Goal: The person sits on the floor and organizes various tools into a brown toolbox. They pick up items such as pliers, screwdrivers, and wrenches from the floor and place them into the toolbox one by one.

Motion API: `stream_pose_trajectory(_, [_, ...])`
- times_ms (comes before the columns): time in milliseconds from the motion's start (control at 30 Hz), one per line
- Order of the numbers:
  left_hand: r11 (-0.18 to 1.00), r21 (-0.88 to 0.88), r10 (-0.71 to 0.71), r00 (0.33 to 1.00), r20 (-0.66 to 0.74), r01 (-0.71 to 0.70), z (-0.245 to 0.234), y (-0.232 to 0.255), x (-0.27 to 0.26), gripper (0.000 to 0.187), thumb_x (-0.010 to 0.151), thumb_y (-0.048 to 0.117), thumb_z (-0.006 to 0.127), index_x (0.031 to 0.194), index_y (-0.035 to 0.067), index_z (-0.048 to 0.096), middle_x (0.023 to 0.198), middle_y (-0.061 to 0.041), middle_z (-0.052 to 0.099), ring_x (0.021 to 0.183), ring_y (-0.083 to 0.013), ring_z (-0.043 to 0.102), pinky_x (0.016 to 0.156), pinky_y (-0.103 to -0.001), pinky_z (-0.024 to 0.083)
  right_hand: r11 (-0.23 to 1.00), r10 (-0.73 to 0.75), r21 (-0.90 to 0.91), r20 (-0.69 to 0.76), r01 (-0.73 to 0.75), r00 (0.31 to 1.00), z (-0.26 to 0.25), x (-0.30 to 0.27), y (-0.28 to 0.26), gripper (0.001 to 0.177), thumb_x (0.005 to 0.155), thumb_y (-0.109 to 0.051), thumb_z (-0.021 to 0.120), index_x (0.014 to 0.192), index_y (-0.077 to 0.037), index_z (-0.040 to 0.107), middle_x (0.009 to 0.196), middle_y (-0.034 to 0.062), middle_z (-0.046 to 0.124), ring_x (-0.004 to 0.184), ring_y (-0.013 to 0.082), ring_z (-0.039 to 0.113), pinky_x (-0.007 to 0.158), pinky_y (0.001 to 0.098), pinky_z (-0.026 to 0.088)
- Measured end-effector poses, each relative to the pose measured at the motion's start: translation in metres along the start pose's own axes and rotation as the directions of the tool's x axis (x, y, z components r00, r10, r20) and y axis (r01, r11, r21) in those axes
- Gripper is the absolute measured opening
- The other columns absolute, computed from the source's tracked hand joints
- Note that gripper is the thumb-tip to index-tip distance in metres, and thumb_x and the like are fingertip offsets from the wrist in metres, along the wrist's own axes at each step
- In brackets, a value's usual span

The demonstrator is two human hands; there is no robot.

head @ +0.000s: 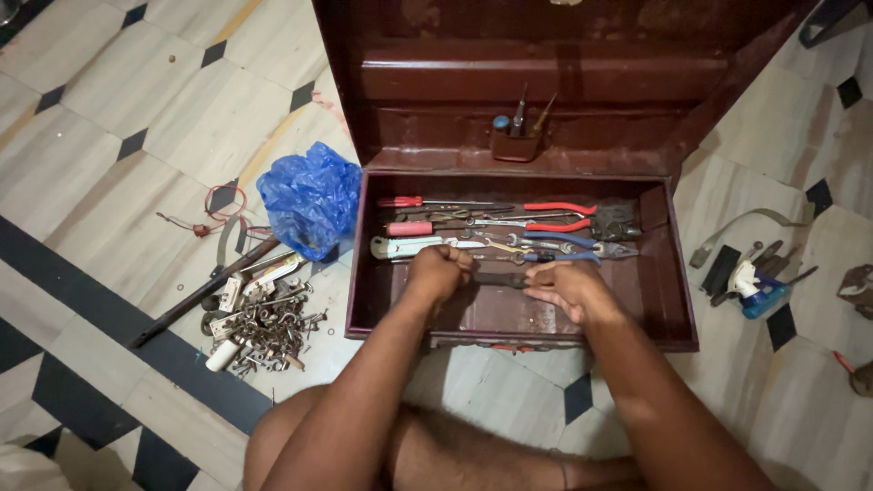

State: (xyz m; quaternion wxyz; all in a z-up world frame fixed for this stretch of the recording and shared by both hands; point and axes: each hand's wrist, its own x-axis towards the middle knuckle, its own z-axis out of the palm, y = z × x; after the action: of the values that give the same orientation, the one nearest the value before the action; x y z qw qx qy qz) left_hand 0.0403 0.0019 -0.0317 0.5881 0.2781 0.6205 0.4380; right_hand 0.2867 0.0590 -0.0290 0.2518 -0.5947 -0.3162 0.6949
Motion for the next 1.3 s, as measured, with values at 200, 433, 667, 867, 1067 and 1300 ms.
stream_pose_trajectory(200, [0.995, 0.052, -0.09, 0.992, 0.085, 0.085, -0.004, 0.04, -0.021, 0.027, 0.078, -0.012, 0.061, 0.099, 0.001, 0.072, 0.088, -0.006, 0.073, 0.072, -0.0165, 0.065, 0.056, -0.033, 0.043, 0.962, -0.241, 0.122, -0.055, 0.246, 0.969, 0.013, -0.03, -0.027, 0.023, 0.083, 0.008, 0.074, 0.102, 0.003, 0.061, 0.102, 0.0174, 0.068, 0.092, 0.0289, 0.071, 0.085, 0.0374, 0.064])
stream_pose_trajectory(433, [0.921, -0.353, 0.186, 0.982, 0.026, -0.165, 0.026, 0.052, -0.02, 0.035, 0.077, -0.015, 0.068, 0.109, -0.003, 0.07, 0.099, -0.013, 0.072, 0.088, -0.0193, 0.067, 0.079, -0.028, 0.053, 0.901, -0.411, 0.131, -0.047, 0.414, 0.91, 0.034, -0.07, -0.094, 0.021, 0.087, 0.0, 0.073, 0.107, 0.002, 0.069, 0.097, 0.0125, 0.073, 0.085, 0.0199, 0.074, 0.077, 0.0297, 0.061])
stream_pose_trajectory(667, [0.844, -0.359, 0.408, 0.912, -0.051, -0.398, 0.025, 0.046, -0.011, 0.041, 0.08, -0.008, 0.073, 0.12, -0.002, 0.065, 0.113, -0.011, 0.073, 0.108, -0.0189, 0.071, 0.094, -0.03, 0.056, 0.636, -0.771, -0.181, -0.209, 0.751, 0.602, 0.053, -0.083, -0.161, 0.02, 0.09, 0.006, 0.074, 0.11, 0.003, 0.07, 0.097, 0.0088, 0.073, 0.082, 0.0162, 0.073, 0.071, 0.0245, 0.063])
stream_pose_trajectory(867, [0.898, -0.236, 0.357, 0.928, -0.105, -0.372, 0.014, 0.032, 0.002, 0.036, 0.082, -0.005, 0.074, 0.118, -0.004, 0.068, 0.109, -0.012, 0.075, 0.099, -0.0186, 0.073, 0.089, -0.029, 0.057, 0.435, -0.9, -0.46, -0.2, 0.774, 0.387, 0.078, -0.076, -0.22, 0.021, 0.092, 0.004, 0.072, 0.112, 0.0, 0.07, 0.095, 0.0034, 0.075, 0.084, 0.0091, 0.075, 0.074, 0.0226, 0.062])
stream_pose_trajectory(1067, [0.889, -0.243, 0.371, 0.922, -0.112, -0.387, 0.01, 0.037, 0.006, 0.031, 0.083, -0.002, 0.075, 0.114, -0.003, 0.07, 0.105, -0.01, 0.076, 0.096, -0.0162, 0.074, 0.088, -0.028, 0.057, 0.228, -0.962, -0.702, -0.057, 0.674, 0.266, 0.101, -0.066, -0.229, 0.018, 0.088, 0.003, 0.079, 0.104, 0.001, 0.072, 0.088, 0.0091, 0.074, 0.076, 0.0133, 0.071, 0.069, 0.0281, 0.056])
stream_pose_trajectory(1300, [0.899, -0.207, 0.365, 0.922, -0.128, -0.385, 0.004, 0.043, 0.003, 0.029, 0.083, 0.001, 0.076, 0.111, -0.002, 0.071, 0.101, -0.008, 0.077, 0.093, -0.0146, 0.073, 0.085, -0.026, 0.056, 0.244, -0.936, -0.737, -0.007, 0.63, 0.353, 0.106, -0.039, -0.215, 0.022, 0.084, 0.005, 0.08, 0.105, 0.001, 0.072, 0.097, 0.0121, 0.068, 0.077, 0.0169, 0.07, 0.069, 0.0316, 0.058])
